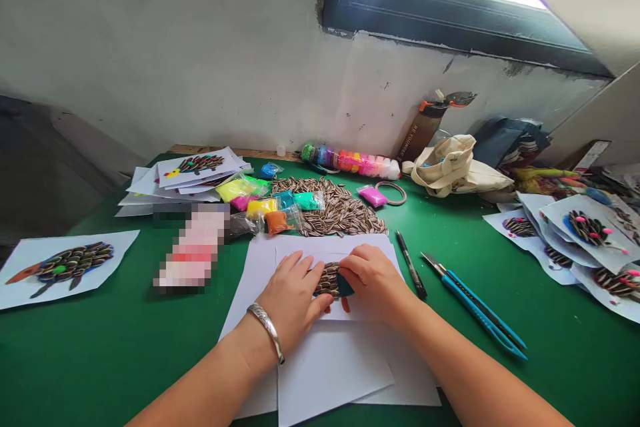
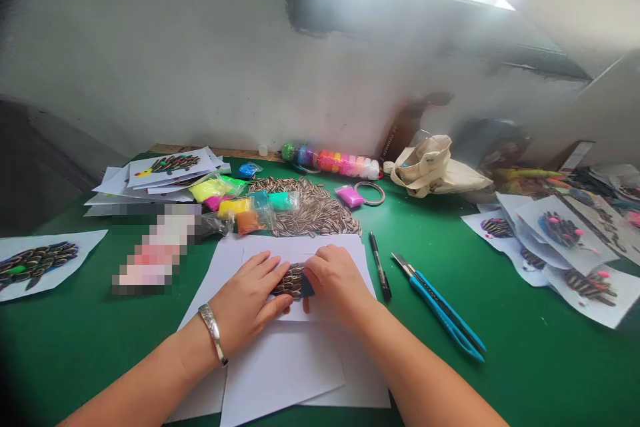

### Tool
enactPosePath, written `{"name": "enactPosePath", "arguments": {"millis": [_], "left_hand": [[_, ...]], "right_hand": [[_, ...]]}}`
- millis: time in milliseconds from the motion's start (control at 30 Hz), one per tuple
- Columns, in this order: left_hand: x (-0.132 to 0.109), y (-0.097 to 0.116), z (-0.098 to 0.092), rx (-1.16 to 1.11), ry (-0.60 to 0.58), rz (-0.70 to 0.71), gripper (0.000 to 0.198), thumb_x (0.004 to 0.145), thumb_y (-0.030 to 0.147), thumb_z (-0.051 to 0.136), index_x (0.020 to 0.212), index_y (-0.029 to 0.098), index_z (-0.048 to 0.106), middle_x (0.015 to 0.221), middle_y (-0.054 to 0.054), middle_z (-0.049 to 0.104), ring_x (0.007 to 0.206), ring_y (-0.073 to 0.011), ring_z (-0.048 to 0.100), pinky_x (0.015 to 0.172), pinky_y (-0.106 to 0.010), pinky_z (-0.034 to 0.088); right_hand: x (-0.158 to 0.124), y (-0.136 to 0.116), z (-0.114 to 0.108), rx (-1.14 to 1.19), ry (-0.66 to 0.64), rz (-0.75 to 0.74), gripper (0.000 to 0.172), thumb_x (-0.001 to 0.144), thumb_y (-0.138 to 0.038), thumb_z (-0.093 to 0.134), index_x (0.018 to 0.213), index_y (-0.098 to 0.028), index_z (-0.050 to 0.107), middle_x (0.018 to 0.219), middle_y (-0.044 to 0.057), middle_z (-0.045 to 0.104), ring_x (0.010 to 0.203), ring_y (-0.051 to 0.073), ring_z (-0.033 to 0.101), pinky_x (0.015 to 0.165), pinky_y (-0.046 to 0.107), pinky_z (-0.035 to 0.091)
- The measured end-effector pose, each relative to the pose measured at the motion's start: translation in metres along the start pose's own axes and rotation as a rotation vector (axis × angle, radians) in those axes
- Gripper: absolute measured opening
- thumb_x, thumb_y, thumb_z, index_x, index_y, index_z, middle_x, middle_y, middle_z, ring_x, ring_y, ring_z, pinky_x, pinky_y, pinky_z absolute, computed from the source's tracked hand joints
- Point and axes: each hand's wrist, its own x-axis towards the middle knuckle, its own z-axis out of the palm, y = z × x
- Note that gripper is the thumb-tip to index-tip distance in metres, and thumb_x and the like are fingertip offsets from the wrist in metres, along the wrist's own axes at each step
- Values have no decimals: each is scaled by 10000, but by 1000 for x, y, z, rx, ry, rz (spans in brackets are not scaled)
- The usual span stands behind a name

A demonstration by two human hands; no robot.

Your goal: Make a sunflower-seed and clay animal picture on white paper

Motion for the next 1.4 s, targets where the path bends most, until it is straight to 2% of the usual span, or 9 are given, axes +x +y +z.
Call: {"name": "enactPosePath", "arguments": {"millis": [300, 433, 633, 833, 1033, 1400], "left_hand": [[0, 0, 1, 14, -5, -6, 469, 853, 330, 601, 1255, 95, 543, 1250, -151, 578, 1235, -357, 433, 1046, -517, 379], [-1, 0, 1, 22, 3, -2, 451, 861, 340, 588, 1242, 103, 547, 1218, -143, 592, 1225, -347, 442, 1039, -507, 387], [0, 0, 0, 22, 19, 12, 422, 864, 332, 582, 1229, 123, 543, 1191, -140, 600, 1212, -333, 452, 1022, -503, 397], [0, 0, 1, -17, 63, 14, 398, 842, 318, 605, 1199, 151, 556, 1158, -133, 614, 1193, -329, 469, 1008, -516, 401], [0, 0, 1, -19, 60, 6, 410, 825, 300, 633, 1196, 143, 560, 1150, -131, 620, 1192, -330, 474, 1011, -504, 404], [0, 1, 0, 29, 38, 8, 411, 840, 328, 611, 1207, 151, 557, 1177, -125, 611, 1196, -333, 472, 1013, -500, 404]], "right_hand": [[1, -2, 3, -8, -14, -4, 118, 849, -164, 576, 792, -194, 675, 742, 27, 589, 733, 162, 499, 699, 282, 344], [1, -1, -5, 30, -13, 20, 117, 863, -199, 577, 820, -200, 686, 777, 30, 614, 767, 165, 519, 728, 290, 353], [1, 0, -14, 29, -22, 59, 162, 869, -162, 555, 784, -193, 690, 739, 26, 613, 748, 158, 524, 713, 285, 349], [2, -1, -14, 5, -45, 47, 183, 866, -181, 551, 744, -190, 687, 718, 29, 614, 738, 160, 528, 692, 284, 339], [2, 2, -16, 5, -77, 69, 156, 842, -158, 583, 728, -191, 685, 690, 15, 605, 714, 151, 514, 682, 277, 331], [4, -3, -13, -20, -99, 53, 203, 894, -184, 526, 752, -180, 671, 735, 29, 600, 756, 159, 512, 703, 283, 328]]}}
